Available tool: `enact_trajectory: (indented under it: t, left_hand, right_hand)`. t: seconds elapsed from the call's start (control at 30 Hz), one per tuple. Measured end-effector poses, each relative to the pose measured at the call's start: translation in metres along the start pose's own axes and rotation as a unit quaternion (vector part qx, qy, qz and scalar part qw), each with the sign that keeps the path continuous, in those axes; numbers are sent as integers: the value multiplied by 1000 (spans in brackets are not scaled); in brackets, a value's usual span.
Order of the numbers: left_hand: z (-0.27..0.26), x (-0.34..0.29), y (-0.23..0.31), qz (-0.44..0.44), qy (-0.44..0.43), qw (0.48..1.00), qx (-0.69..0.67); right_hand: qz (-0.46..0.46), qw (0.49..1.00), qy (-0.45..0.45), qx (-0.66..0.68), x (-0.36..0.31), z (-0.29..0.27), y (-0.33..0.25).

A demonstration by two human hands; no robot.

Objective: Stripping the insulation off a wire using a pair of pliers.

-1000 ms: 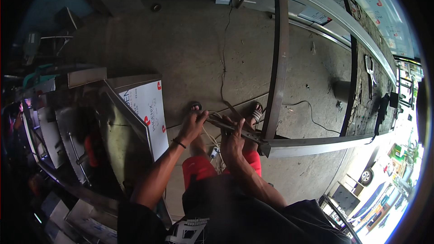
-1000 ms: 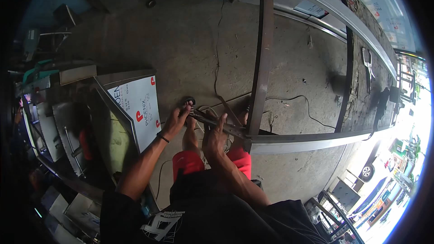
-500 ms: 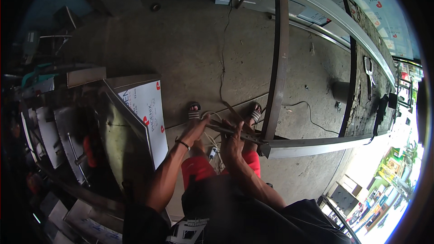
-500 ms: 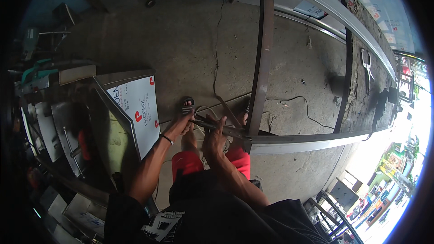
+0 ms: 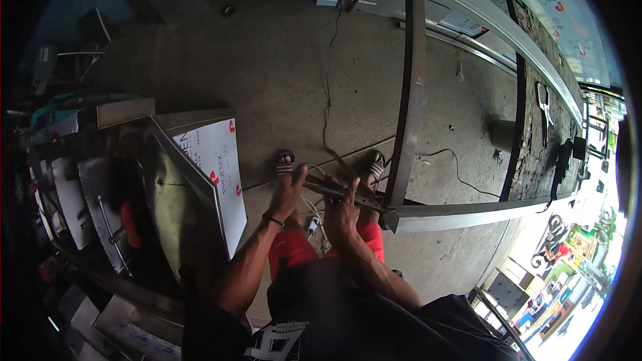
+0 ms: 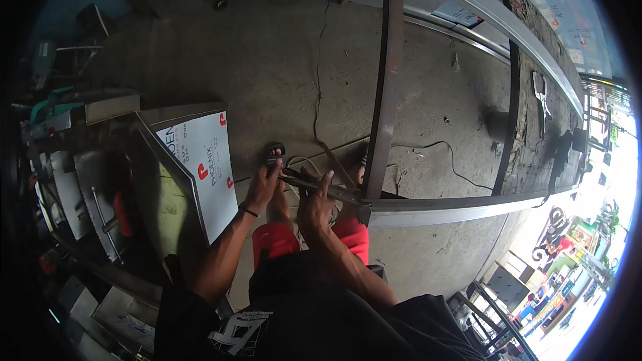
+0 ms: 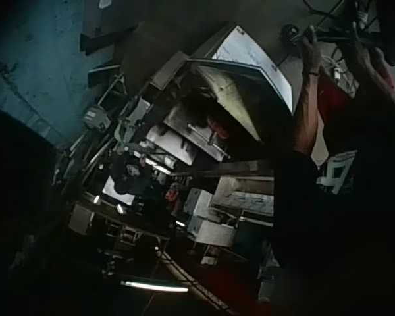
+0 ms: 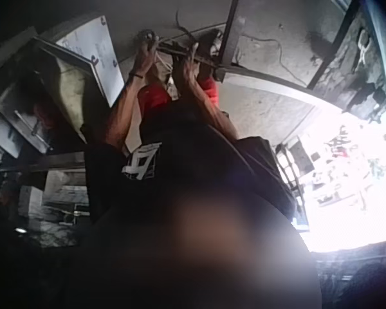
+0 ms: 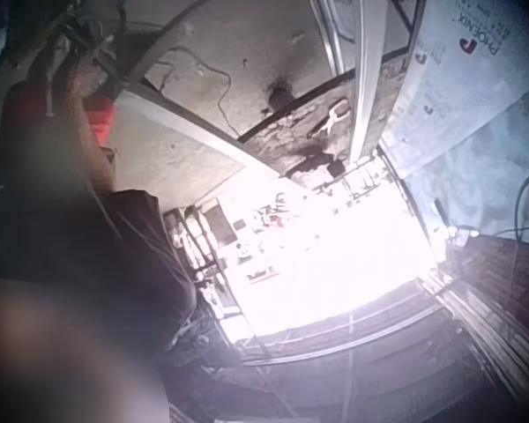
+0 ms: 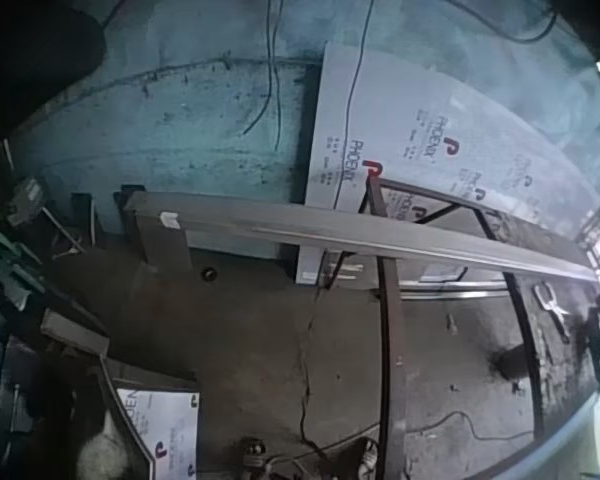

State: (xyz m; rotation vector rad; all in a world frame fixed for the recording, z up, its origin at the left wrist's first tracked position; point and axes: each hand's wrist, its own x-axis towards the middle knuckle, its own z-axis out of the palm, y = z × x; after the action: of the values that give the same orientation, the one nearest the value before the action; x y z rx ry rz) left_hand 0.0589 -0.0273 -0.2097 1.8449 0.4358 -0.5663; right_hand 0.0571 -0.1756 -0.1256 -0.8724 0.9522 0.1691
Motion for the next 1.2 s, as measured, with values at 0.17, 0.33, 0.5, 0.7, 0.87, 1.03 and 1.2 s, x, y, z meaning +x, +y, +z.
enact_trajectory:
  t: [0.17, 0.33, 0.5, 0.7, 0.87, 1.03, 1.2]
  left_hand:
    - [-10, 2, -13, -54, -37, 990, -125]
    - [-14, -12, -14, -19, -43, 989, -144]
    - [22, 7, -18, -42, 72, 986, -142]
    - [0, -4, -27, -60, -4, 978, -199]
    - [6, -12, -20, 18, 5, 992, -124]
    - [27, 0, -12, -53, 84, 994, -41]
    - [9, -9, -12, -9, 54, 992, -113]
  right_hand:
    - [23, 999, -15, 25, 11, -9, 5]
    - [-203, 878, -44, -432, 3, -23, 17]
    - [-245, 865, -90, -429, 5, -23, 12]
    - [-32, 989, -33, -144, 8, -13, 8]
    - [20, 999, 6, -40, -1, -2, -3]
    - [19, 999, 30, -23, -8, 7, -13]
    - [47, 998, -10, 33, -7, 4, -11]
